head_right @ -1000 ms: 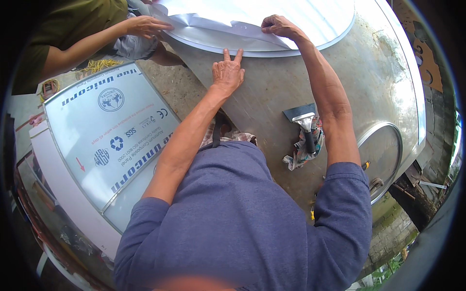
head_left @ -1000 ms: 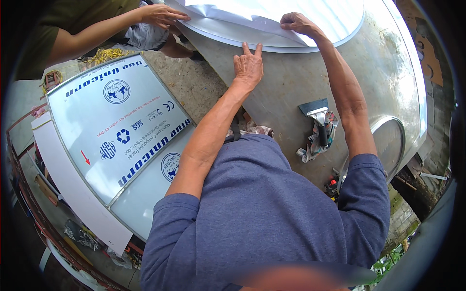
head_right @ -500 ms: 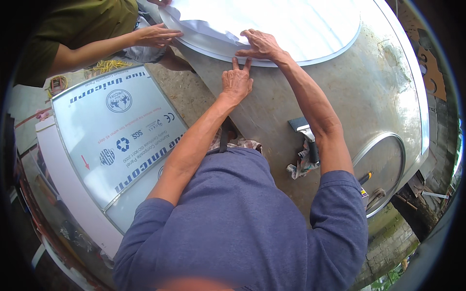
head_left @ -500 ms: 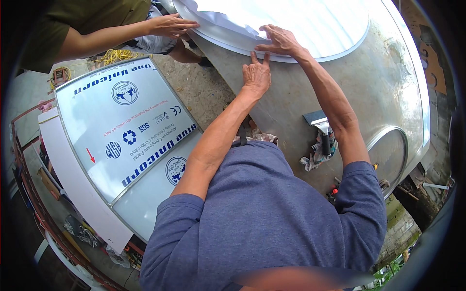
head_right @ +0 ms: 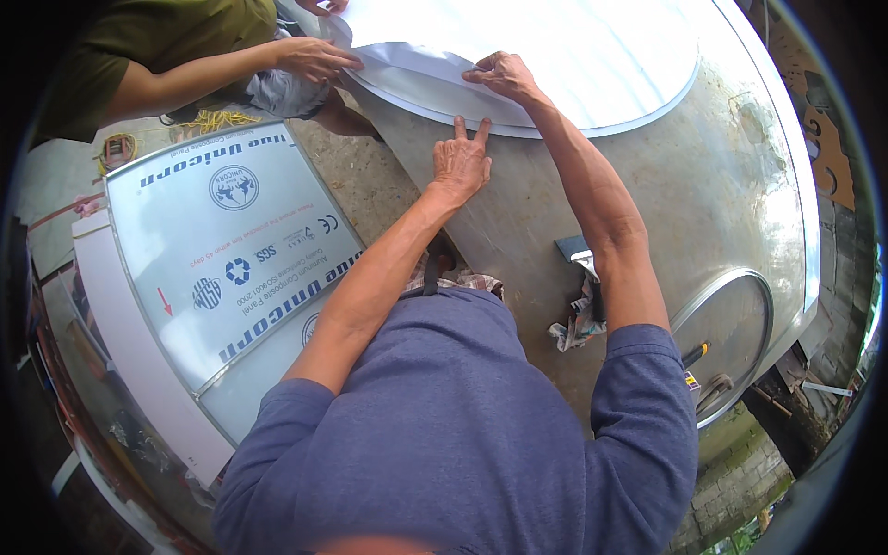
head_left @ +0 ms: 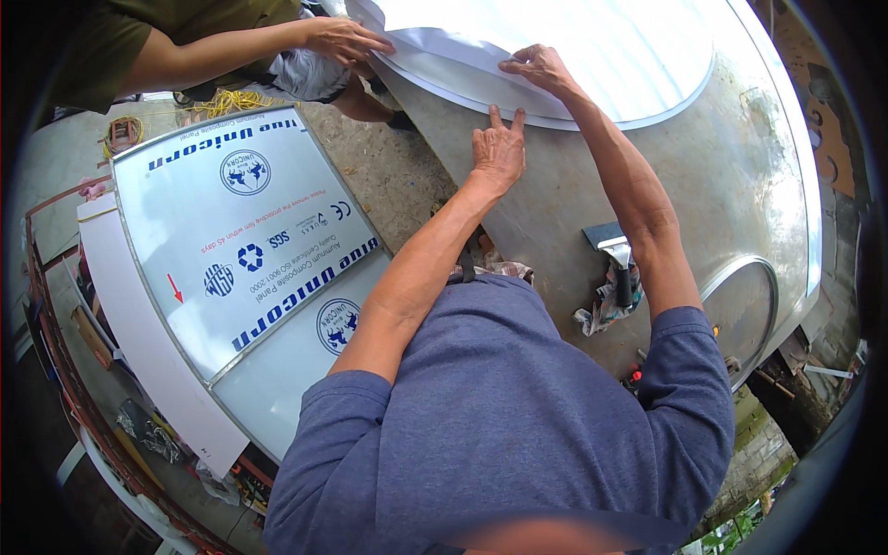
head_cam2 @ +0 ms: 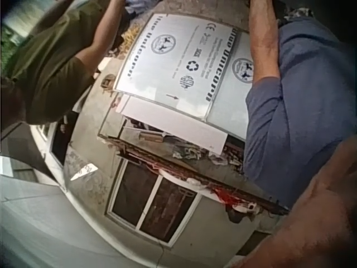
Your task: Applying a large white circular vinyl decal onto a metallic surface with help from another person.
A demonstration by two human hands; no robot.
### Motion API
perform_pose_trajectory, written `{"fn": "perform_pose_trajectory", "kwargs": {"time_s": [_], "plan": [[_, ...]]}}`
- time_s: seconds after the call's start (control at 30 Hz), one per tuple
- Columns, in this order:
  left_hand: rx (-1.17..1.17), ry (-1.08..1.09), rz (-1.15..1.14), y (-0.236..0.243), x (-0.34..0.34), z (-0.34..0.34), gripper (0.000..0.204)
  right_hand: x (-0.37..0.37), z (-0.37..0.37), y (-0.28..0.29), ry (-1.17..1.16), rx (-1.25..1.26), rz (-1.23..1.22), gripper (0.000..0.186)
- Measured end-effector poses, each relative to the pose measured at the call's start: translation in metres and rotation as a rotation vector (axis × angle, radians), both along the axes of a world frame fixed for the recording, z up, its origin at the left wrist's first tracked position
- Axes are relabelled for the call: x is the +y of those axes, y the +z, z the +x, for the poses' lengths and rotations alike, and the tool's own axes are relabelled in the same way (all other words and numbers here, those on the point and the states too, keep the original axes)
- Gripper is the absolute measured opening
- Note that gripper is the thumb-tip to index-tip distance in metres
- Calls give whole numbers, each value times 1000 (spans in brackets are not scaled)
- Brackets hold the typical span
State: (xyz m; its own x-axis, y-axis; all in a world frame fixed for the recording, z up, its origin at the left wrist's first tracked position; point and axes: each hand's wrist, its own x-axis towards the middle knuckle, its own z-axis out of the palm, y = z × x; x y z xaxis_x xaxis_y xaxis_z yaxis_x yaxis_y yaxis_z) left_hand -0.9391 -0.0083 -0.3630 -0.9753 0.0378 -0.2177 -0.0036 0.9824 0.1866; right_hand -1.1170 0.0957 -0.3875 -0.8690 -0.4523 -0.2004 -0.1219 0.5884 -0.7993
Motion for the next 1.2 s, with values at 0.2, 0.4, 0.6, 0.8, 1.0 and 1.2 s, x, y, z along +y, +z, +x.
{"fn": "perform_pose_trajectory", "kwargs": {"time_s": [0.2,0.4,0.6,0.8,1.0,1.2], "plan": [[-3,-3,-5,1,-1,-1,76,0,-7,4,35,-85,-11,49],[-1,3,-4,1,-1,0,76,3,-10,9,26,-114,-46,55],[-19,-1,-5,5,-1,-3,77,6,-13,7,-4,-117,-65,57],[-4,-17,-6,4,-1,-2,77,9,-23,0,-23,-158,-43,62],[7,-28,-13,2,-2,-2,77,15,-26,-4,-55,-186,-78,65],[-13,-23,-41,3,-1,-1,76,27,-28,0,-48,-214,-122,60]]}}
